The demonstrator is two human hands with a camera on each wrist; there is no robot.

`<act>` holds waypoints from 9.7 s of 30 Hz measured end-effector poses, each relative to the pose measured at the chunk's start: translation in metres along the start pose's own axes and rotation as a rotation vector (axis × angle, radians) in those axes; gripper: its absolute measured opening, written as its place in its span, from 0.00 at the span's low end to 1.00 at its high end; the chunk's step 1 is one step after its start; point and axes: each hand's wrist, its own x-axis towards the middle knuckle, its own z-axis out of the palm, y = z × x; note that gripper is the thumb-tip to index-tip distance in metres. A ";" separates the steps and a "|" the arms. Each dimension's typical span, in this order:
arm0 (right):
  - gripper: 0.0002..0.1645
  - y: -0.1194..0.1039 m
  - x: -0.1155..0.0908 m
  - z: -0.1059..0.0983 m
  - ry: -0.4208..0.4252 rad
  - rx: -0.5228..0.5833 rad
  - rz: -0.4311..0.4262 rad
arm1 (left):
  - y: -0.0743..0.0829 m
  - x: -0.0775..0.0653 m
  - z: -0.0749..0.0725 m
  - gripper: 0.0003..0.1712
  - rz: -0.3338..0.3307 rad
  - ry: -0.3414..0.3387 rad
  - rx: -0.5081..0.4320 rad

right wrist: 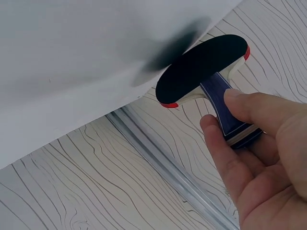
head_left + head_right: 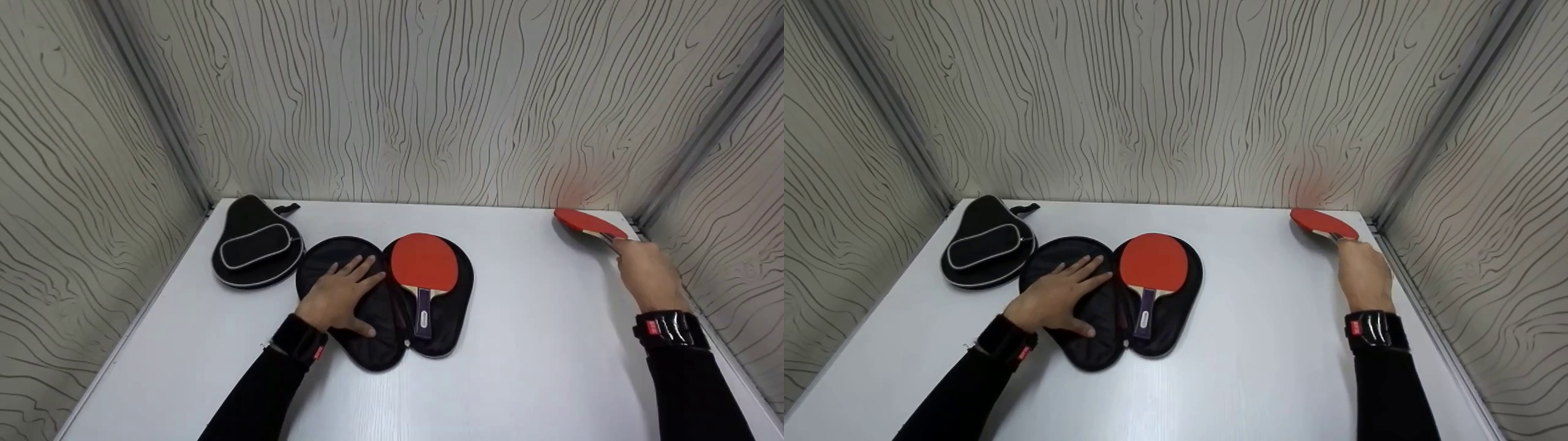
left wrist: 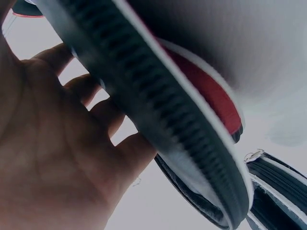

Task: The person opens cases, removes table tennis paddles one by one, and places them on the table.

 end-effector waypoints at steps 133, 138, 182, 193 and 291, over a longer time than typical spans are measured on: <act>0.40 -0.264 -0.082 0.073 -0.090 -0.085 -0.787 | 0.001 0.000 -0.001 0.69 -0.005 0.009 0.032; 0.36 -0.270 -0.084 0.078 -0.086 -0.144 -0.868 | 0.001 0.001 0.000 0.69 -0.007 0.004 0.033; 0.19 -0.279 -0.072 0.070 0.208 -0.333 -1.079 | 0.001 0.001 -0.001 0.68 -0.008 -0.004 0.026; 0.20 -0.281 -0.069 0.064 0.297 -0.311 -1.085 | 0.000 0.002 0.001 0.69 -0.007 -0.005 0.015; 0.27 -0.120 -0.008 0.042 0.204 -0.123 -0.285 | 0.000 -0.001 0.002 0.68 -0.003 -0.009 0.030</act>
